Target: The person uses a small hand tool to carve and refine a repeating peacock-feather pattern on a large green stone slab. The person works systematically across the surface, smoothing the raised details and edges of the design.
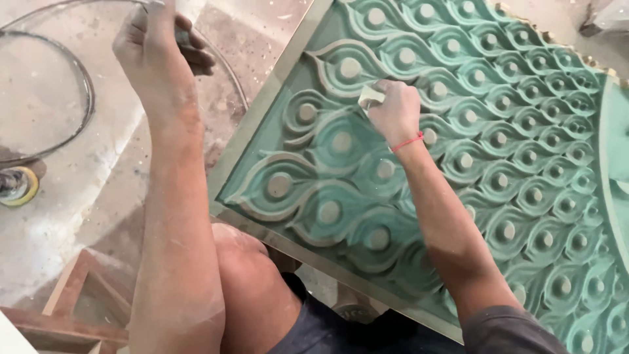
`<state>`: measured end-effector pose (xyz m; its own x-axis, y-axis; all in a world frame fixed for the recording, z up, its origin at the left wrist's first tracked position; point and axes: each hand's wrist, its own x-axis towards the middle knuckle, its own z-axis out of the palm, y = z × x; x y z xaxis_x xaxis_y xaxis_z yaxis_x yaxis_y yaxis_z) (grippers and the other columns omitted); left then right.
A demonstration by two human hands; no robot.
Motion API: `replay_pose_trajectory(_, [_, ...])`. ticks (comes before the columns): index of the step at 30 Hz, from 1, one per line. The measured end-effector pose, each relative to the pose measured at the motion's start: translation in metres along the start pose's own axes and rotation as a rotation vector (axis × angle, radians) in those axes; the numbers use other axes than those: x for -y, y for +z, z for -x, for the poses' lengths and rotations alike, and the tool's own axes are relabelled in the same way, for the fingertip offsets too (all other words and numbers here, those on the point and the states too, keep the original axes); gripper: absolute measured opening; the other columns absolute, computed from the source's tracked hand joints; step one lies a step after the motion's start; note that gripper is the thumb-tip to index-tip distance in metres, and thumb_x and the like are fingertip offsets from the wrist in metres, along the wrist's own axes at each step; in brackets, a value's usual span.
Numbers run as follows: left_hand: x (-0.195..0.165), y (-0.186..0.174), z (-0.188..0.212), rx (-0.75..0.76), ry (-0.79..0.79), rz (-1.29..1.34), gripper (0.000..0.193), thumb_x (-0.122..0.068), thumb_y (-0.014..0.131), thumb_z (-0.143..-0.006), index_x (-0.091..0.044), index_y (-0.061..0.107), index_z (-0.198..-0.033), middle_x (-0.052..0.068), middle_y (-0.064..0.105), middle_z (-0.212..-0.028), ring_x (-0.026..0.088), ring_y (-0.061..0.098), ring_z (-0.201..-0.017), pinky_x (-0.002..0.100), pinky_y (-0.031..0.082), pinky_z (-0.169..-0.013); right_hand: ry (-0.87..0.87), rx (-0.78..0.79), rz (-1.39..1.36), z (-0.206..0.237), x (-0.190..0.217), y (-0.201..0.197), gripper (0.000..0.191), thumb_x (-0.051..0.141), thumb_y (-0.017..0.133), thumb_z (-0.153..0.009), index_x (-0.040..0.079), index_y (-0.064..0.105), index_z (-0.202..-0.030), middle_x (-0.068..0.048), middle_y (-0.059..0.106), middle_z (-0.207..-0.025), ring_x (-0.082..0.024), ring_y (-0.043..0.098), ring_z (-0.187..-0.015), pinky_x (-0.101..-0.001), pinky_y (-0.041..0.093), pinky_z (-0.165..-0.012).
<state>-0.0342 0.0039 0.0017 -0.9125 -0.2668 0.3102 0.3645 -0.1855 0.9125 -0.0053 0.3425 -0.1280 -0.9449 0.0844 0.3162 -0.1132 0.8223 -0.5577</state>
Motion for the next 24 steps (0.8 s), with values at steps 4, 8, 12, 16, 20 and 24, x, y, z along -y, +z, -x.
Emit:
replay_pose_trajectory(4, [0.008,-0.004,0.002,0.030,0.052,-0.023,0.038,-0.029,0.070,-0.111,-0.001,0.061,-0.087,0.008,0.061,-0.073,0.019,0.064,-0.057,0.033,0.052,-0.053,-0.131,0.074,0.219,0.005,-0.004,-0.003,0.025,0.015,0.076,-0.076,0.007,0.080,-0.099,-0.022,0.072,-0.087,-0.041,0.070,-0.081,-0.0490,0.055,-0.072])
replay_pose_trajectory(8, [0.015,-0.006,-0.004,-0.018,0.032,-0.030,0.037,-0.029,0.069,-0.108,-0.001,0.063,-0.084,0.007,0.060,-0.068,0.018,0.064,-0.054,0.032,0.051,-0.049,-0.097,0.069,0.211,0.006,-0.005,0.004,0.015,0.016,0.076,-0.079,0.010,0.080,-0.092,-0.019,0.073,-0.086,-0.040,0.070,-0.081,-0.0499,0.055,-0.070])
replay_pose_trajectory(12, [0.029,0.005,-0.018,-0.043,-0.038,-0.076,0.036,-0.028,0.068,-0.104,-0.004,0.060,-0.077,0.006,0.060,-0.063,0.014,0.057,-0.047,0.029,0.044,-0.042,-0.084,-0.015,0.128,-0.009,-0.001,0.026,0.017,0.012,0.072,-0.079,0.015,0.081,-0.093,-0.015,0.075,-0.089,-0.037,0.072,-0.085,-0.0482,0.056,-0.073])
replay_pose_trajectory(16, [0.032,-0.010,-0.024,-0.050,-0.052,-0.128,0.035,-0.026,0.067,-0.105,-0.005,0.061,-0.077,0.005,0.061,-0.064,0.013,0.058,-0.046,0.028,0.044,-0.042,-0.126,0.221,0.251,-0.007,-0.016,0.004,0.025,0.019,0.077,-0.077,0.010,0.078,-0.101,-0.019,0.073,-0.087,-0.039,0.070,-0.082,-0.0497,0.055,-0.070])
replay_pose_trajectory(20, [0.029,-0.026,-0.023,-0.110,-0.098,-0.188,0.033,-0.026,0.068,-0.104,-0.006,0.064,-0.078,0.005,0.064,-0.064,0.013,0.061,-0.047,0.028,0.047,-0.042,-0.102,0.205,0.551,-0.004,-0.040,-0.051,0.014,0.015,0.073,-0.080,0.016,0.080,-0.093,-0.015,0.074,-0.090,-0.038,0.071,-0.086,-0.0483,0.057,-0.073])
replay_pose_trajectory(24, [0.020,-0.035,-0.019,-0.100,-0.102,-0.179,0.036,-0.029,0.065,-0.106,-0.006,0.062,-0.078,0.004,0.062,-0.066,0.015,0.062,-0.048,0.029,0.048,-0.043,-0.343,0.030,0.285,-0.004,-0.059,-0.083,0.019,0.005,0.067,-0.087,0.017,0.079,-0.095,-0.005,0.075,-0.100,-0.031,0.066,-0.099,-0.0437,0.051,-0.090])
